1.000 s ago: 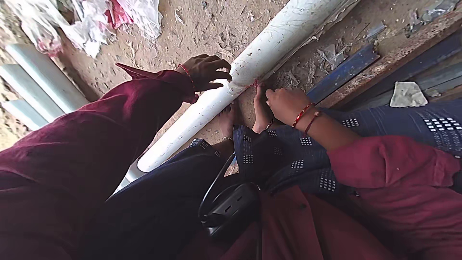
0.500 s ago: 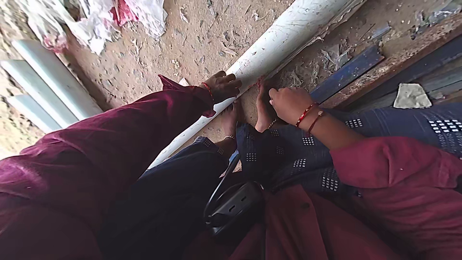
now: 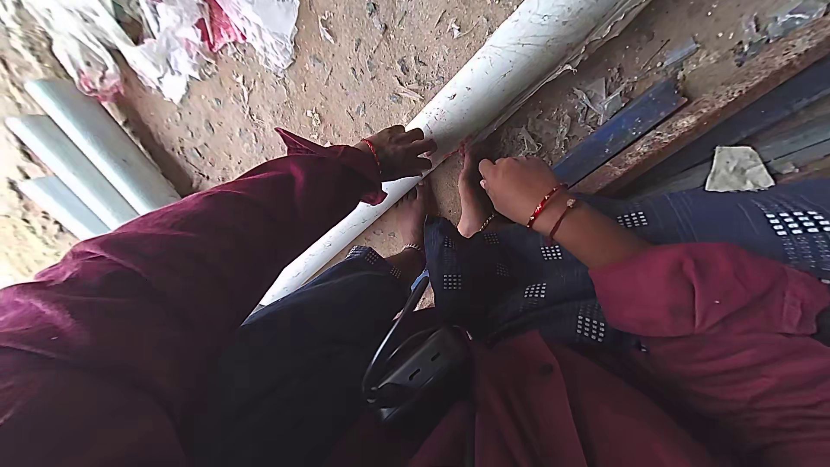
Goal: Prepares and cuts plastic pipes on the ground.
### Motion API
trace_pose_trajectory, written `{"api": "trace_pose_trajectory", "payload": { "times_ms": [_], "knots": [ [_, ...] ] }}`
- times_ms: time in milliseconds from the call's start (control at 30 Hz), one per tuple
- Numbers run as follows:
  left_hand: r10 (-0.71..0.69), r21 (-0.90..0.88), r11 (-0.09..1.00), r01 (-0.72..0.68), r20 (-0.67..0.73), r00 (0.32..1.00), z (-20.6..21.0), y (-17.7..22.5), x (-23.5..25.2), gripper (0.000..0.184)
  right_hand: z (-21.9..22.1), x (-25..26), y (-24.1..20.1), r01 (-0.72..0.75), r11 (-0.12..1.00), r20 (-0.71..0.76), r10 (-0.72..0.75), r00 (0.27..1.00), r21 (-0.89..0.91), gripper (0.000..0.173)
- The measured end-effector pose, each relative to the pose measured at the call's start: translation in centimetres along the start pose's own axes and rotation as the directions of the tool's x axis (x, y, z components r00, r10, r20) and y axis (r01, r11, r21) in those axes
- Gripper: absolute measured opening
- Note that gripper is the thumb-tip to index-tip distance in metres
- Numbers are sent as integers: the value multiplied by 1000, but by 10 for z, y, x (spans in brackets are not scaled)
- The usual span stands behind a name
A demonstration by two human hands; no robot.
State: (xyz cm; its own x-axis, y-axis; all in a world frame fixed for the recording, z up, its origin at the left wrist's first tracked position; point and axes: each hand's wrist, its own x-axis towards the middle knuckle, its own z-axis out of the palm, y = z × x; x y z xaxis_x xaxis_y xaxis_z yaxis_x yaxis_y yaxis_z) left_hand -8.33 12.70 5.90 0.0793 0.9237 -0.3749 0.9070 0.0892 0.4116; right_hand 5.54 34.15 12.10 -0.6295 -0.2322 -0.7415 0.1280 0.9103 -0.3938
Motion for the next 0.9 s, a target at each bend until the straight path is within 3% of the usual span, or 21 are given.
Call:
{"api": "trace_pose_trajectory", "payload": {
  "times_ms": [133, 233, 333, 467, 567, 667, 767, 900],
  "knots": [
    [-22, 117, 993, 19, 26, 999, 6, 8, -2, 14, 0, -1, 0, 2, 1000, -4, -2, 1000, -5, 31],
    [-140, 221, 970, 105, 153, 978, 7, 22, 3, 19, 0, 0, 0, 6, 1000, -8, -6, 1000, -13, 30],
    [-187, 278, 952, 130, 192, 963, 10, 29, 7, 25, 0, 0, 0, -5, 1000, -5, 5, 1000, -13, 31],
    [-229, 167, 967, 193, 236, 944, 2, 25, 11, 23, -1, -1, -1, -8, 1000, 5, 8, 1000, -13, 31],
    [-153, 71, 988, 138, 285, 946, -12, 11, 12, 20, -1, -1, 0, -7, 1000, 2, 7, 1000, -13, 30],
    [-104, 99, 992, 73, 350, 931, -20, 10, 10, 28, -1, -1, -1, -4, 1000, 6, 4, 1000, -15, 31],
    [-81, 122, 991, 51, 255, 964, -6, 12, 4, 22, -1, -1, -1, -8, 1000, 6, 8, 1000, -17, 32],
    [-142, 164, 979, 125, 96, 985, 9, 20, 3, 18, -1, -1, -1, -3, 1000, 4, 3, 1000, -15, 32]
  ]
}}
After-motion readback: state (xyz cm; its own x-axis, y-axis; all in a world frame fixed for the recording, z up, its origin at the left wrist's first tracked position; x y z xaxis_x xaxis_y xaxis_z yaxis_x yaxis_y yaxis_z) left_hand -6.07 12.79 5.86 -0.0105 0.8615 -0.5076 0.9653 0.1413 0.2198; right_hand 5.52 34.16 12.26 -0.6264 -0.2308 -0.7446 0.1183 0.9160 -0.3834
